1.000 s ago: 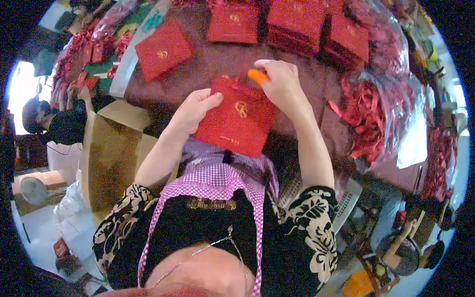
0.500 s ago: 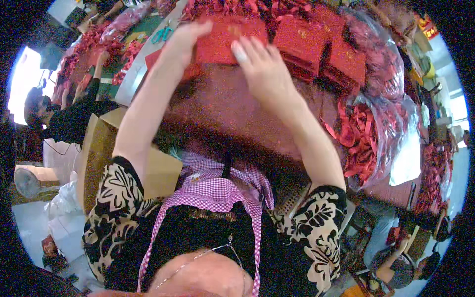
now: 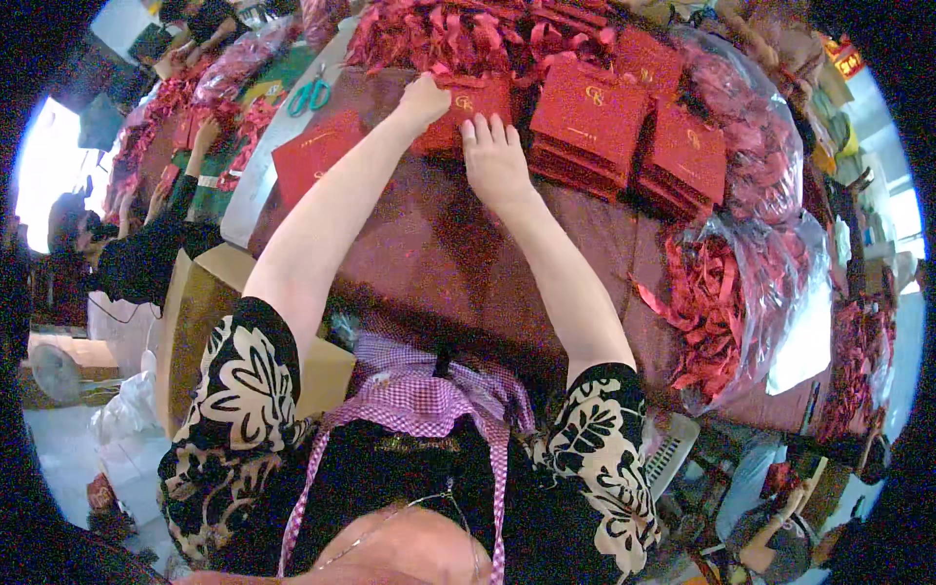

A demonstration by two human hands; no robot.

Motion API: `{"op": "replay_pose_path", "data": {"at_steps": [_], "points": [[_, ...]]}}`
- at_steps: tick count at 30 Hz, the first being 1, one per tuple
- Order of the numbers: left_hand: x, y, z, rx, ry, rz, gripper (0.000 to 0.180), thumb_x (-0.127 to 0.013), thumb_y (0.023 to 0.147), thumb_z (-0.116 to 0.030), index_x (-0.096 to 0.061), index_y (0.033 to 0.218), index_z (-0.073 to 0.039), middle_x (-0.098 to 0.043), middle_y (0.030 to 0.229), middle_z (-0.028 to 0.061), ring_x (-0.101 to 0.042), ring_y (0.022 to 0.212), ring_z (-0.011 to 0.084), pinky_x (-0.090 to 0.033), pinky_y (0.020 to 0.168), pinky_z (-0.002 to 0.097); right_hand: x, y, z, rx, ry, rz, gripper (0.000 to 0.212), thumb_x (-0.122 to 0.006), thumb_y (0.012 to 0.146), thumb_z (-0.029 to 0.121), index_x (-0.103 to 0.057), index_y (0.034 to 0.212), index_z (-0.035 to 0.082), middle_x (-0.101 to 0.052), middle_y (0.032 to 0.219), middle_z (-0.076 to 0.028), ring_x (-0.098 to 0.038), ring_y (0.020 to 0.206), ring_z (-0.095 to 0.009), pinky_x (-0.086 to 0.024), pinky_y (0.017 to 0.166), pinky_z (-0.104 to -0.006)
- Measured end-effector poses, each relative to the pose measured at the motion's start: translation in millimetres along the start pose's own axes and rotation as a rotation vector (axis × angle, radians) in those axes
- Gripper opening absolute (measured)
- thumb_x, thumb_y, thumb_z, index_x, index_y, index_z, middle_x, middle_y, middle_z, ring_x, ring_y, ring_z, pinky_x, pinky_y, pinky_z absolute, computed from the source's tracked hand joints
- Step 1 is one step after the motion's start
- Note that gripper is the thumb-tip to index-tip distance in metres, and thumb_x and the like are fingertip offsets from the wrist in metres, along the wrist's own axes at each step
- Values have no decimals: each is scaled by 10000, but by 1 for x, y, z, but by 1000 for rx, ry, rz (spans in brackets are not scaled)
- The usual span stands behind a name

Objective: The person attaches ribbons to red gift envelopes, folds their flaps, and stacks them on the table by hand.

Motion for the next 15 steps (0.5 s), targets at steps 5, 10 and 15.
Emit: {"op": "replay_pose_path", "data": {"at_steps": [5, 10, 15], "points": [[-28, -47, -30, -137, 235, -51, 742, -592, 827, -396, -249, 1376, -35, -190, 1419, 314, -301, 1274, 459, -330, 998, 525, -22, -21, -14, -87, 94, 73, 426, -426, 824, 115, -461, 1217, -47, -494, 1240, -220, -453, 1179, -375, -374, 952, -486], [-39, -49, -17, -223, 410, -54, 804, -525, 858, -471, -187, 1414, 2, -144, 1427, 350, -190, 1332, 461, -265, 1041, 519, -22, -16, -9, -139, 280, 317, 454, -452, 838, 100, -420, 1256, -74, -428, 1310, -272, -400, 1229, -432, -341, 991, -517], [-58, -47, -22, -294, 546, -68, 817, -445, 875, -535, -187, 1407, 28, -132, 1419, 373, -181, 1326, 488, -226, 1055, 524, -21, -24, -12, -159, 255, 335, 433, -465, 846, 131, -438, 1228, -73, -425, 1305, -287, -400, 1228, -430, -341, 990, -519]]}}
Point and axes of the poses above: each hand's wrist, its own y-axis towards the middle knuckle, its own x-axis out of the back of the hand, z = x × y, the point moved 6 cm from there along y, towards the middle knuckle
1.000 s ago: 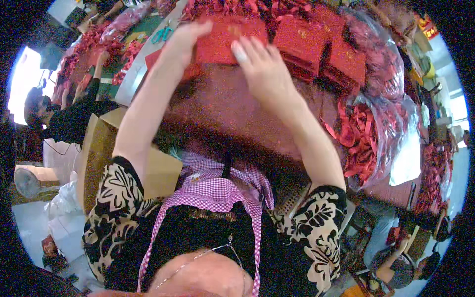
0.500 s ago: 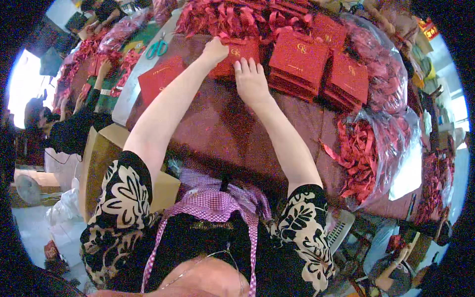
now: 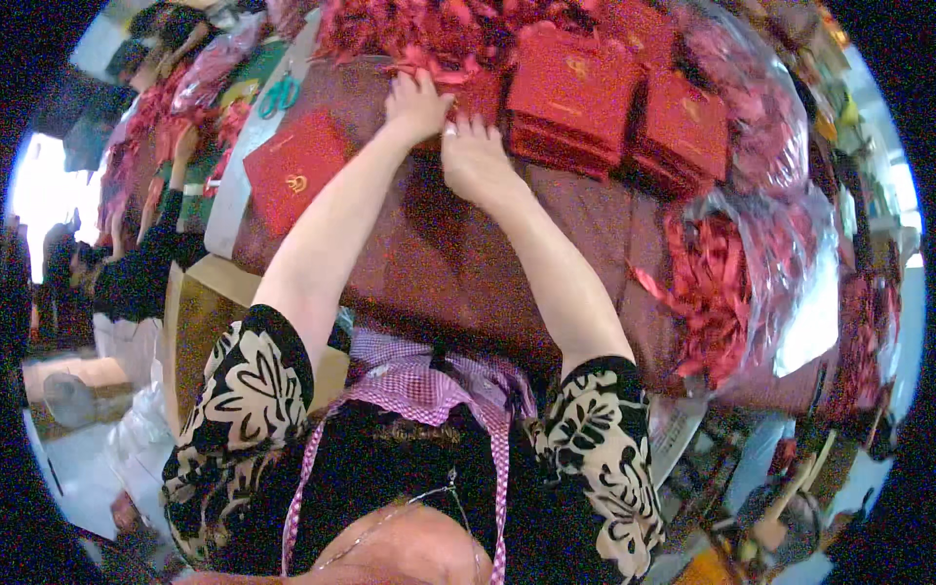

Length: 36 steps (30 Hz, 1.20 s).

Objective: The person attaches ribbons to red gift envelopes, folds their flaps, and stacks them on the table by hand.

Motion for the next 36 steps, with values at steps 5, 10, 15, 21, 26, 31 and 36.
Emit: {"op": "replay_pose_path", "data": {"at_steps": [5, 10, 15, 21, 26, 31, 36], "points": [[-4, 9, -1, 66, -6, 76, 810, -448, 870, -548, -196, 1402, 8, -208, 1416, 332, -248, 1309, 459, -252, 1035, 550, 2, -25, -13, 59, 142, -120, 371, -525, 841, 141, -488, 1164, -37, -509, 1229, -208, -436, 1205, -355, -322, 1017, -475], [2, 14, 3, 169, -6, 71, 782, -511, 846, -530, -255, 1365, -3, -191, 1436, 290, -248, 1310, 445, -245, 1032, 565, 62, -121, -20, 33, 267, -258, 326, -558, 844, 133, -535, 1150, 23, -539, 1211, -169, -463, 1194, -293, -317, 1022, -477], [55, 10, -35, -69, 21, 214, 486, -514, 803, -292, -549, 1149, 48, -473, 1215, 317, -481, 1130, 444, -446, 883, 505, 95, -212, -80, -174, 261, -499, 262, -575, 803, 86, -630, 1056, 42, -636, 1052, -172, -596, 998, -330, -453, 883, -388], [110, -56, -37, -204, -233, -339, 598, -519, 846, -448, -440, 1240, -5, -361, 1336, 293, -395, 1214, 447, -363, 974, 538, 75, -217, -60, -255, 277, -375, 240, -564, 853, 14, -605, 1089, 3, -647, 1050, -147, -614, 1001, -257, -458, 881, -332], [148, -134, 71, -237, -283, -731, 497, -583, 824, -354, -508, 1134, 27, -466, 1240, 275, -429, 1188, 409, -390, 958, 465, 42, -169, -14, -90, 657, -196, 271, -564, 867, 31, -591, 1136, 8, -636, 1105, -125, -590, 1056, -209, -438, 910, -305], [152, -156, 172, 207, -668, -492, 457, -545, 886, -345, -532, 1139, 36, -603, 1100, 201, -558, 1043, 333, -433, 879, 371, 28, -87, 32, 22, 954, -82, 343, -568, 883, 56, -538, 1220, -2, -609, 1162, -117, -541, 1115, -163, -397, 955, -280], [52, -143, 176, 388, -1419, -187, 367, -511, 918, -254, -535, 1142, 35, -619, 1033, 103, -558, 952, 172, -439, 853, 303, -31, 32, 30, -109, 979, -110, 405, -551, 898, 198, -508, 1231, -29, -598, 1168, -163, -532, 1123, -190, -389, 948, -280]]}}
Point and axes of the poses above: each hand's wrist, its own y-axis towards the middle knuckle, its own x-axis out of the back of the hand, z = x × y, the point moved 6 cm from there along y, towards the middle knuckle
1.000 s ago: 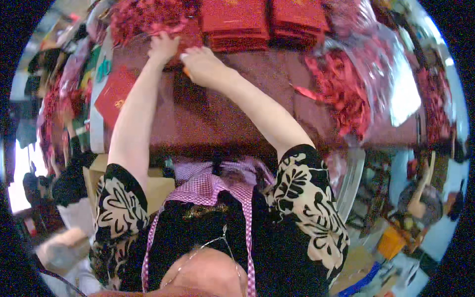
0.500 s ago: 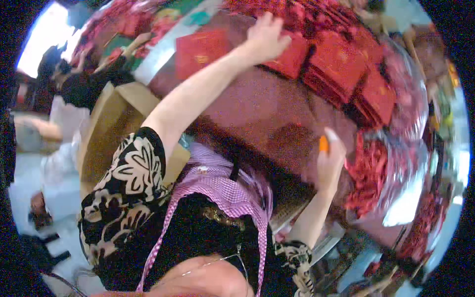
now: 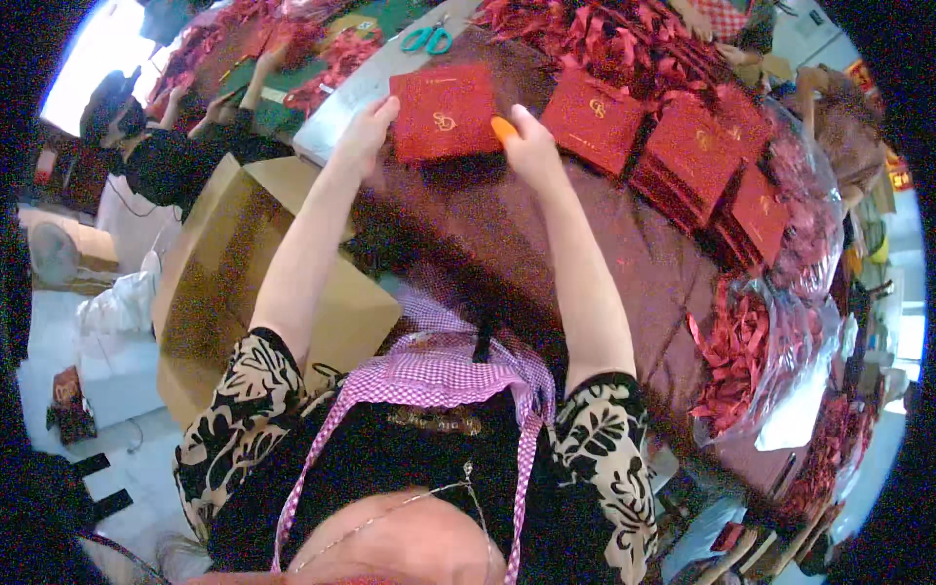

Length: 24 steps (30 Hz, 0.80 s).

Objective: The person attaches ribbons to red gift envelopes, folds their flaps, and stacks them on the table by hand.

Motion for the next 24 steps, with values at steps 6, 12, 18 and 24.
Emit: {"op": "replay_pose_path", "data": {"at_steps": [6, 12, 18, 24], "points": [[-25, -21, -1, -46, -29, -84, 414, -507, 923, -234, -450, 1230, 38, -553, 1174, 123, -518, 1045, 176, -415, 901, 310, -36, 9, 2, 35, -259, -96, 429, -569, 848, 190, -489, 1201, -42, -597, 1094, -251, -577, 1041, -337, -438, 884, -378], [-10, -32, 1, -207, -298, -201, 400, -483, 936, -186, -400, 1258, 36, -524, 1204, 143, -497, 1078, 203, -396, 933, 336, -34, -21, 47, 283, -121, -222, 471, -577, 818, 34, -427, 1256, -51, -598, 1090, -248, -595, 1027, -314, -454, 861, -358], [-11, -30, 3, -180, -198, -162, 376, -494, 936, -203, -430, 1231, 20, -545, 1153, 107, -528, 1019, 175, -429, 887, 315, -47, -33, 61, 183, 123, -240, 510, -574, 812, -35, -388, 1286, -63, -574, 1166, -215, -573, 1065, -232, -433, 907, -301], [1, -32, 8, -179, -257, -216, 386, -504, 935, -217, -436, 1242, 6, -550, 1153, 90, -527, 1027, 171, -427, 893, 312, -59, -43, 68, 173, 343, -212, 545, -486, 767, -139, -400, 1298, -55, -511, 1258, -158, -486, 1160, -189, -377, 985, -295]]}}
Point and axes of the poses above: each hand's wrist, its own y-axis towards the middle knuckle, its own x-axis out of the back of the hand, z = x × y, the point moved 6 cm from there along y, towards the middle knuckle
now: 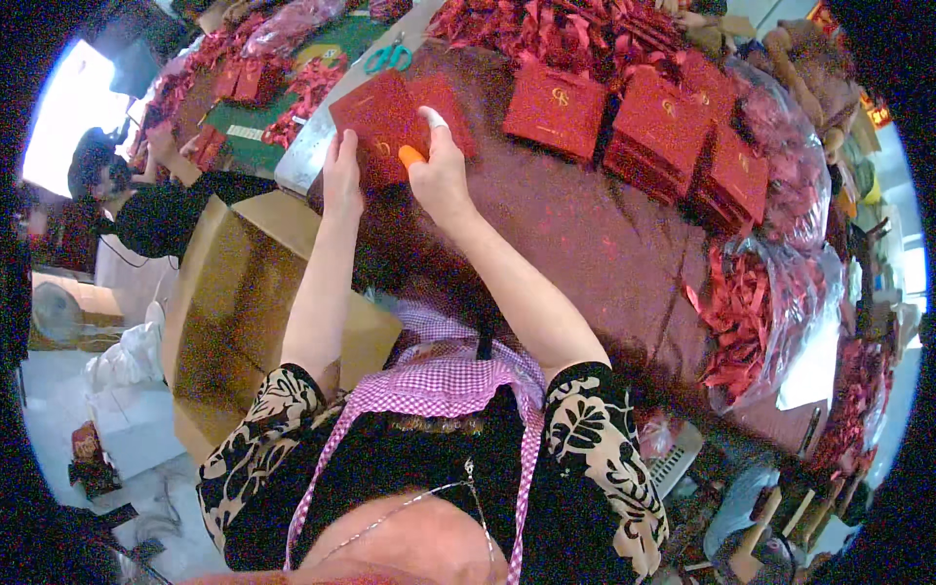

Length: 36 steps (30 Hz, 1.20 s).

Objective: The person attaches ribbons to red gift envelopes, folds their flaps, and stacks them on the table by hand.

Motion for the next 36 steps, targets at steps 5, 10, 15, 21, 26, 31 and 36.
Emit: {"op": "replay_pose_path", "data": {"at_steps": [5, 10, 15, 21, 26, 31, 36], "points": [[-1, -2, -3, 28, 9, 9, 500, -507, 934, -260, -390, 1308, 51, -482, 1282, 120, -450, 1169, 205, -344, 1006, 334, 18, 8, -38, -94, 212, -16, 562, -385, 719, -178, -434, 1269, -70, -536, 1234, -140, -504, 1138, -180, -374, 986, -282], [-4, 2, 0, 94, 77, -36, 445, -502, 939, -258, -423, 1252, 49, -521, 1206, 117, -507, 1070, 176, -414, 922, 310, 25, 25, -55, -106, -67, -65, 477, -439, 770, -125, -487, 1237, -40, -596, 1153, -114, -560, 1050, -171, -429, 913, -278], [-8, 4, -3, 32, 80, -1, 350, -485, 939, -213, -474, 1190, 31, -565, 1114, 98, -528, 992, 160, -429, 873, 302, 23, 30, -67, -121, -113, -50, 447, -489, 790, -98, -495, 1232, -33, -613, 1121, -110, -570, 1019, -165, -437, 897, -278], [-17, -18, -28, 10, -31, -6, 329, -468, 945, -181, -460, 1204, 20, -550, 1133, 90, -524, 993, 152, -440, 861, 295, 26, 12, -34, -101, 38, -30, 479, -499, 794, -104, -451, 1268, -52, -573, 1186, -123, -535, 1077, -167, -403, 945, -281], [-55, -61, -58, -250, 273, 186, 464, -480, 957, -207, -365, 1328, 47, -501, 1252, 115, -492, 1103, 178, -374, 957, 278, 78, -23, 48, -5, 133, -102, 558, -544, 779, -122, -418, 1312, -19, -516, 1275, -100, -481, 1165, -169, -353, 1010, -300], [-72, -76, -54, -169, 312, 283, 444, -508, 943, -228, -440, 1284, 47, -550, 1213, 141, -503, 1130, 188, -371, 977, 296, 144, -88, 87, 452, -737, -171, 469, -581, 729, -97, -568, 1177, 40, -583, 1181, -117, -571, 1045, -249, -371, 985, -364], [-95, -98, -16, -122, 474, 502, 352, -557, 909, -217, -554, 1135, 53, -606, 1097, 161, -586, 998, 220, -454, 869, 310, 149, -135, 53, 258, -1140, 164, 556, -598, 652, -36, -556, 1193, 86, -540, 1211, -121, -492, 1140, -272, -375, 934, -406]]}}
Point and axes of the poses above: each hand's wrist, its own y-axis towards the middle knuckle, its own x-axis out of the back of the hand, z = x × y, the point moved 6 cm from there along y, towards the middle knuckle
